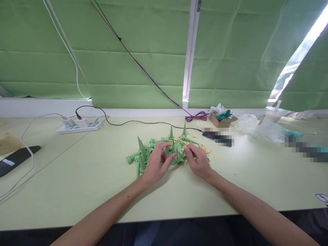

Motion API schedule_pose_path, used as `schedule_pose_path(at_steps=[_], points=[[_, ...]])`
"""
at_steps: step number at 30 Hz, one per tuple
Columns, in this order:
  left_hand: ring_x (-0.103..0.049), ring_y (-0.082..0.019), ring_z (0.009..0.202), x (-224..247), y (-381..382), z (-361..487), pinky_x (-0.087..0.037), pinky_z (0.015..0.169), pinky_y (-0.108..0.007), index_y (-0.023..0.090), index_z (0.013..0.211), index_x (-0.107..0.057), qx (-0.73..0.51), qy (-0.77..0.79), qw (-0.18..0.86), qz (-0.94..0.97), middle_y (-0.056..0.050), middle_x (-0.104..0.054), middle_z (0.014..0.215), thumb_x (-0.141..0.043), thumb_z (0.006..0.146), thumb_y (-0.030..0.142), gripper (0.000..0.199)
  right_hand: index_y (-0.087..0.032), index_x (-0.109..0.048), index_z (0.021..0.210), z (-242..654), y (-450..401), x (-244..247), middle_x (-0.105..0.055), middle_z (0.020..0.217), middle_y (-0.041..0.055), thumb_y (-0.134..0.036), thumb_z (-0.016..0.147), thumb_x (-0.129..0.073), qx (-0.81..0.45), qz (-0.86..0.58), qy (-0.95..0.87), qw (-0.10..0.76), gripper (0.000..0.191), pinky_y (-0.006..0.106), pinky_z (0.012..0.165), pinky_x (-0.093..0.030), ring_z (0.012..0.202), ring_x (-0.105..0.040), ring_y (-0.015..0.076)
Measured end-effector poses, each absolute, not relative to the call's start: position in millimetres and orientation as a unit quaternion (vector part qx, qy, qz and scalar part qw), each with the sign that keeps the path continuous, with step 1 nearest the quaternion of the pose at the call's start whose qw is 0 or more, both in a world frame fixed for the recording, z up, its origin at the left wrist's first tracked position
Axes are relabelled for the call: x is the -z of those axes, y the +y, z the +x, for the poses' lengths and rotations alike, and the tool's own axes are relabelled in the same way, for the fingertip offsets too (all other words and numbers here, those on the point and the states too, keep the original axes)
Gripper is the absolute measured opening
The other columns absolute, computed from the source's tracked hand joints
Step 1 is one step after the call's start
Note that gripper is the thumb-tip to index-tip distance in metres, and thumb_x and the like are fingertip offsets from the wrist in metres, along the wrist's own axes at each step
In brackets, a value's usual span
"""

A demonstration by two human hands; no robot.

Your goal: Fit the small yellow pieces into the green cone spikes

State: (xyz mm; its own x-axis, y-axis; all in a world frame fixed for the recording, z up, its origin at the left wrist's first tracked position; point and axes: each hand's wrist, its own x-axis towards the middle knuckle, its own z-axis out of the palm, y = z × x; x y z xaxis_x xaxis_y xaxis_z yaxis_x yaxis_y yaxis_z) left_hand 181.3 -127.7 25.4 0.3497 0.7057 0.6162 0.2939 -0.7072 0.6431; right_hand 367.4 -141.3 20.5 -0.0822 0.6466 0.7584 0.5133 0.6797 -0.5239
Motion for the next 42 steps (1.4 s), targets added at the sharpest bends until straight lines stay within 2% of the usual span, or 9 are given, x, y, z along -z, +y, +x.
schedule_pose_path(at_steps=[2,7,12,16,24,28,35,42], points=[[-0.045,-0.008,0.059,-26.9,-127.8,181.4,-0.036,0.051,-0.021,0.020,0.099,-0.052,-0.475,0.331,0.220,0.785,-0.001,-0.051,0.090,-0.052,0.095,0.030,0.011,-0.021,-0.047,0.072,367.6,-141.8,-20.8,-0.044,0.058,-0.0031,-0.032,0.100,-0.041,-0.057,-0.392,-0.727,0.560,0.031,0.024,0.050,-0.035,0.050,-0.039,0.0112],[-0.042,-0.012,0.062,-31.7,-129.5,181.5,-0.035,0.057,-0.026,0.018,0.071,-0.049,-0.450,0.343,0.238,0.789,0.001,-0.044,0.068,-0.042,0.100,0.035,0.034,-0.020,-0.055,0.079,367.1,-141.6,-20.8,-0.058,0.067,0.0014,-0.028,0.099,-0.044,-0.041,-0.366,-0.736,0.568,0.025,0.025,0.055,-0.041,0.057,-0.050,0.0132],[-0.042,-0.014,0.062,-36.7,-130.3,181.7,-0.036,0.059,-0.028,0.018,0.061,-0.041,-0.435,0.326,0.287,0.789,0.000,-0.043,0.061,-0.035,0.101,0.043,0.047,-0.020,-0.059,0.084,366.2,-141.6,-22.0,-0.059,0.069,0.0024,-0.027,0.100,-0.044,-0.043,-0.338,-0.760,0.553,0.023,0.026,0.058,-0.043,0.061,-0.053,0.0147],[-0.041,-0.013,0.061,-37.8,-129.9,182.6,-0.033,0.054,-0.025,0.018,0.064,-0.044,-0.428,0.337,0.306,0.781,0.001,-0.042,0.063,-0.044,0.096,0.048,0.044,-0.019,-0.058,0.083,366.8,-141.0,-21.1,-0.055,0.067,0.0010,-0.025,0.099,-0.046,-0.052,-0.332,-0.769,0.544,0.022,0.025,0.057,-0.040,0.060,-0.049,0.0135],[-0.044,-0.009,0.060,-37.6,-130.8,181.7,-0.036,0.051,-0.022,0.016,0.079,-0.052,-0.405,0.341,0.347,0.774,0.000,-0.044,0.080,-0.052,0.093,0.044,0.031,-0.019,-0.055,0.079,368.3,-139.4,-20.2,-0.052,0.065,-0.0006,-0.025,0.099,-0.047,-0.068,-0.331,-0.766,0.547,0.022,0.023,0.055,-0.037,0.057,-0.045,0.0117],[-0.044,-0.008,0.058,-35.4,-129.4,180.7,-0.036,0.051,-0.022,0.016,0.083,-0.052,-0.409,0.326,0.336,0.783,0.000,-0.044,0.084,-0.055,0.092,0.041,0.027,-0.020,-0.050,0.075,368.7,-139.6,-20.2,-0.046,0.061,-0.0030,-0.025,0.099,-0.046,-0.073,-0.338,-0.767,0.541,0.024,0.022,0.052,-0.033,0.053,-0.040,0.0106],[-0.044,-0.006,0.058,-29.3,-128.3,179.7,-0.038,0.051,-0.021,0.019,0.104,-0.054,-0.423,0.306,0.291,0.801,-0.001,-0.047,0.093,-0.062,0.089,0.035,0.023,-0.022,-0.037,0.071,369.1,-140.7,-19.2,-0.035,0.058,-0.0055,-0.023,0.099,-0.041,-0.064,-0.351,-0.773,0.525,0.028,0.023,0.049,-0.028,0.049,-0.033,0.0101],[-0.045,-0.005,0.056,-25.3,-128.5,178.7,-0.039,0.049,-0.020,0.020,0.106,-0.051,-0.434,0.269,0.244,0.825,-0.003,-0.048,0.097,-0.064,0.089,0.029,0.023,-0.022,-0.029,0.070,369.1,-141.4,-18.1,-0.033,0.056,-0.0055,-0.024,0.100,-0.037,-0.075,-0.363,-0.777,0.508,0.032,0.024,0.049,-0.028,0.048,-0.031,0.0105]])
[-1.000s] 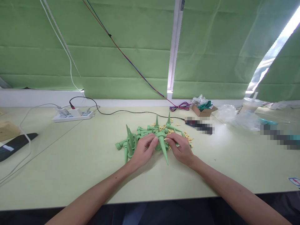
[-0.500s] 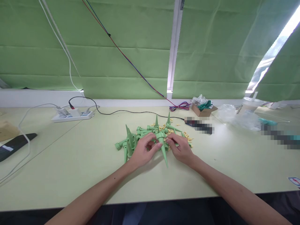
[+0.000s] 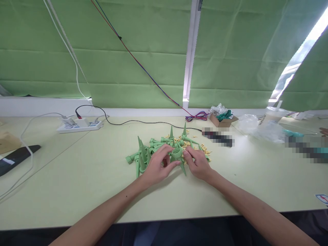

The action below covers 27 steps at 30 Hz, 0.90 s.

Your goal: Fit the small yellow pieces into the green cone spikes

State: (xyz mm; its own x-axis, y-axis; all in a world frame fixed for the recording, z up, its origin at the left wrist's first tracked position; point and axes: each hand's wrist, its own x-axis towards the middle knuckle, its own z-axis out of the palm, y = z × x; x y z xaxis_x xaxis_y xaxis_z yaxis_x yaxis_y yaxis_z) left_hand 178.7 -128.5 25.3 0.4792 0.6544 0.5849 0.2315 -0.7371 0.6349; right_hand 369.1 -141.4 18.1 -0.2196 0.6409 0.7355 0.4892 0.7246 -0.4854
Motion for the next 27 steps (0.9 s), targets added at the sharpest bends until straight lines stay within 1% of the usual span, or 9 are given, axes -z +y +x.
schedule_pose_path(at_steps=[9,12,16,19,22,25,27], points=[[-0.045,-0.005,0.056,-22.4,-128.5,179.7,-0.038,0.048,-0.019,0.023,0.109,-0.050,-0.455,0.232,0.189,0.839,-0.002,-0.049,0.098,-0.063,0.089,0.021,0.024,-0.023,-0.025,0.069,368.3,-142.8,-19.3,-0.030,0.056,-0.0054,-0.026,0.101,-0.033,-0.067,-0.370,-0.783,0.496,0.034,0.026,0.049,-0.026,0.047,-0.029,0.0106],[-0.045,-0.005,0.055,-21.9,-129.0,180.0,-0.038,0.048,-0.019,0.023,0.108,-0.049,-0.456,0.237,0.192,0.836,-0.002,-0.049,0.097,-0.063,0.089,0.021,0.024,-0.023,-0.024,0.069,368.0,-142.9,-20.1,-0.028,0.056,-0.0055,-0.027,0.101,-0.034,-0.069,-0.368,-0.780,0.502,0.035,0.026,0.048,-0.026,0.048,-0.027,0.0107],[-0.046,-0.005,0.054,-21.6,-129.2,180.5,-0.038,0.048,-0.020,0.022,0.107,-0.049,-0.457,0.252,0.201,0.829,0.000,-0.047,0.090,-0.063,0.089,0.023,0.022,-0.023,-0.025,0.068,367.3,-143.2,-20.8,-0.029,0.057,-0.0050,-0.027,0.101,-0.035,-0.065,-0.362,-0.776,0.512,0.035,0.025,0.048,-0.027,0.048,-0.028,0.0107],[-0.045,-0.005,0.053,-22.4,-128.7,181.3,-0.037,0.049,-0.020,0.020,0.100,-0.051,-0.461,0.268,0.203,0.821,0.002,-0.047,0.085,-0.064,0.088,0.025,0.019,-0.022,-0.029,0.067,366.8,-143.5,-20.2,-0.032,0.057,-0.0042,-0.026,0.101,-0.036,-0.049,-0.362,-0.769,0.524,0.035,0.025,0.048,-0.028,0.049,-0.031,0.0108],[-0.044,-0.007,0.055,-25.1,-128.6,182.6,-0.036,0.050,-0.020,0.018,0.087,-0.052,-0.463,0.283,0.199,0.816,0.003,-0.048,0.076,-0.064,0.088,0.027,0.015,-0.022,-0.034,0.067,366.5,-143.8,-19.7,-0.036,0.057,-0.0033,-0.026,0.100,-0.038,-0.035,-0.361,-0.758,0.542,0.034,0.025,0.048,-0.030,0.050,-0.035,0.0112],[-0.044,-0.008,0.057,-30.1,-130.3,184.4,-0.035,0.051,-0.020,0.017,0.076,-0.053,-0.448,0.295,0.215,0.816,0.003,-0.049,0.067,-0.059,0.091,0.027,0.019,-0.022,-0.039,0.069,366.4,-144.5,-20.6,-0.040,0.058,-0.0028,-0.025,0.100,-0.040,-0.028,-0.356,-0.750,0.556,0.031,0.024,0.049,-0.032,0.050,-0.038,0.0114],[-0.044,-0.009,0.056,-33.7,-131.8,185.4,-0.035,0.051,-0.020,0.016,0.073,-0.055,-0.426,0.306,0.245,0.816,0.002,-0.050,0.065,-0.056,0.093,0.029,0.023,-0.021,-0.042,0.070,366.4,-145.2,-21.8,-0.042,0.059,-0.0022,-0.025,0.099,-0.040,-0.027,-0.354,-0.749,0.559,0.029,0.024,0.050,-0.034,0.051,-0.039,0.0117]])
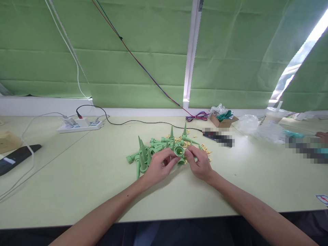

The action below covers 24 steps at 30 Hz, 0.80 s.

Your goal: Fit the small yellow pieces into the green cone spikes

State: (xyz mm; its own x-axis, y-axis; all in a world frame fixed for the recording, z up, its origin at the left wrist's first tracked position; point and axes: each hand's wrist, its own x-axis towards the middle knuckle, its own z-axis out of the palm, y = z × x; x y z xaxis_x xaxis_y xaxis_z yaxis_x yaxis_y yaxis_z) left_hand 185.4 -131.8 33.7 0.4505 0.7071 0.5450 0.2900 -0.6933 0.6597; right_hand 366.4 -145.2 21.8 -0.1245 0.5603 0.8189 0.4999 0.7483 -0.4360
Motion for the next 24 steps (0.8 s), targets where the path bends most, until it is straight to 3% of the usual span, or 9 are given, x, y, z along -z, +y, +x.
schedule_pose_path(at_steps=[7,15,24], points=[[-0.045,-0.009,0.046,-37.9,-132.5,182.8,-0.036,0.048,-0.021,0.015,0.079,-0.058,-0.365,0.324,0.424,0.763,0.003,-0.052,0.058,-0.044,0.097,0.045,0.038,-0.021,-0.047,0.074,367.4,-145.7,-23.8,-0.047,0.062,0.0002,-0.025,0.099,-0.041,-0.041,-0.340,-0.751,0.564,0.026,0.025,0.053,-0.036,0.055,-0.043,0.0132],[-0.045,-0.011,0.040,-42.9,-132.6,182.5,-0.039,0.048,-0.026,0.014,0.070,-0.056,-0.369,0.335,0.508,0.702,0.001,-0.050,0.045,-0.033,0.094,0.065,0.060,-0.020,-0.050,0.078,367.5,-144.9,-24.4,-0.050,0.067,0.0013,-0.022,0.098,-0.042,-0.059,-0.308,-0.777,0.546,0.022,0.027,0.056,-0.038,0.060,-0.046,0.0143],[-0.048,-0.010,0.043,-38.1,-130.6,177.5,-0.038,0.050,-0.024,0.016,0.067,-0.051,-0.358,0.312,0.497,0.726,0.003,-0.049,0.048,-0.043,0.095,0.056,0.050,-0.020,-0.050,0.077,368.7,-143.2,-21.9,-0.050,0.066,0.0009,-0.023,0.098,-0.042,-0.075,-0.307,-0.785,0.533,0.023,0.027,0.057,-0.038,0.060,-0.045,0.0139]])
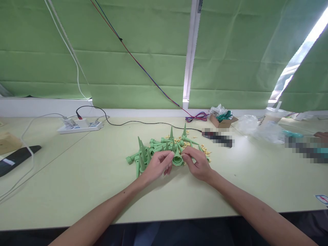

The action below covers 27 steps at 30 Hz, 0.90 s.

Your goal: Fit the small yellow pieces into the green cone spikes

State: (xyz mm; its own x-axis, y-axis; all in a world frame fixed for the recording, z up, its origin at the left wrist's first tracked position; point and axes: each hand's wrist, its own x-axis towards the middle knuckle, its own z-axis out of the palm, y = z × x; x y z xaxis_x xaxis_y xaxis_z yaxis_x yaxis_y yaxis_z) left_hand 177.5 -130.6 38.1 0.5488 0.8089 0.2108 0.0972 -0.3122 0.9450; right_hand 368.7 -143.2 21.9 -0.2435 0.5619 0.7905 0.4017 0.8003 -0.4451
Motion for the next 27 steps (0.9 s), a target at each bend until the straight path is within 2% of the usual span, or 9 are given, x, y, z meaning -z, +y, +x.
schedule_pose_path(at_steps=[4,9,13,16,20,27], points=[[-0.047,-0.010,0.044,-39.4,-131.9,176.3,-0.036,0.048,-0.022,0.016,0.074,-0.053,-0.354,0.302,0.502,0.729,0.004,-0.048,0.049,-0.048,0.094,0.054,0.043,-0.020,-0.049,0.076,369.4,-142.6,-21.1,-0.049,0.065,0.0003,-0.023,0.098,-0.043,-0.077,-0.311,-0.780,0.538,0.023,0.026,0.056,-0.037,0.059,-0.046,0.0135],[-0.046,-0.010,0.044,-37.2,-131.7,175.7,-0.037,0.047,-0.022,0.015,0.095,-0.058,-0.352,0.316,0.495,0.729,0.005,-0.048,0.049,-0.054,0.090,0.053,0.039,-0.021,-0.045,0.073,369.7,-142.6,-22.0,-0.044,0.061,-0.0017,-0.027,0.099,-0.041,-0.056,-0.331,-0.779,0.530,0.028,0.025,0.052,-0.034,0.054,-0.041,0.0121],[-0.045,-0.009,0.044,-38.4,-132.3,176.8,-0.039,0.046,-0.022,0.015,0.096,-0.057,-0.359,0.308,0.482,0.738,0.006,-0.048,0.053,-0.058,0.089,0.050,0.036,-0.021,-0.039,0.069,370.0,-141.7,-21.8,-0.038,0.059,-0.0033,-0.028,0.100,-0.040,-0.040,-0.337,-0.780,0.525,0.031,0.024,0.050,-0.031,0.052,-0.036,0.0113],[-0.046,-0.008,0.047,-40.7,-133.5,177.8,-0.040,0.048,-0.022,0.016,0.096,-0.058,-0.366,0.303,0.458,0.751,0.003,-0.053,0.064,-0.059,0.089,0.045,0.031,-0.022,-0.036,0.069,370.4,-140.4,-20.7,-0.036,0.058,-0.0037,-0.029,0.101,-0.038,-0.041,-0.340,-0.781,0.522,0.033,0.025,0.050,-0.030,0.051,-0.035,0.0112],[-0.049,-0.008,0.054,-39.2,-133.3,177.7,-0.044,0.052,-0.023,0.018,0.105,-0.059,-0.375,0.301,0.406,0.777,-0.002,-0.059,0.087,-0.061,0.088,0.040,0.028,-0.022,-0.034,0.068,371.3,-139.3,-19.6,-0.035,0.058,-0.0038,-0.032,0.102,-0.036,-0.047,-0.349,-0.780,0.516,0.035,0.025,0.049,-0.029,0.050,-0.033,0.0113],[-0.049,-0.007,0.057,-33.8,-132.2,177.5,-0.042,0.051,-0.022,0.019,0.112,-0.054,-0.379,0.288,0.363,0.801,-0.005,-0.054,0.099,-0.063,0.088,0.037,0.031,-0.022,-0.029,0.067,370.9,-140.2,-20.4,-0.030,0.057,-0.0043,-0.034,0.103,-0.033,-0.058,-0.365,-0.776,0.510,0.038,0.026,0.048,-0.027,0.049,-0.029,0.0112]])
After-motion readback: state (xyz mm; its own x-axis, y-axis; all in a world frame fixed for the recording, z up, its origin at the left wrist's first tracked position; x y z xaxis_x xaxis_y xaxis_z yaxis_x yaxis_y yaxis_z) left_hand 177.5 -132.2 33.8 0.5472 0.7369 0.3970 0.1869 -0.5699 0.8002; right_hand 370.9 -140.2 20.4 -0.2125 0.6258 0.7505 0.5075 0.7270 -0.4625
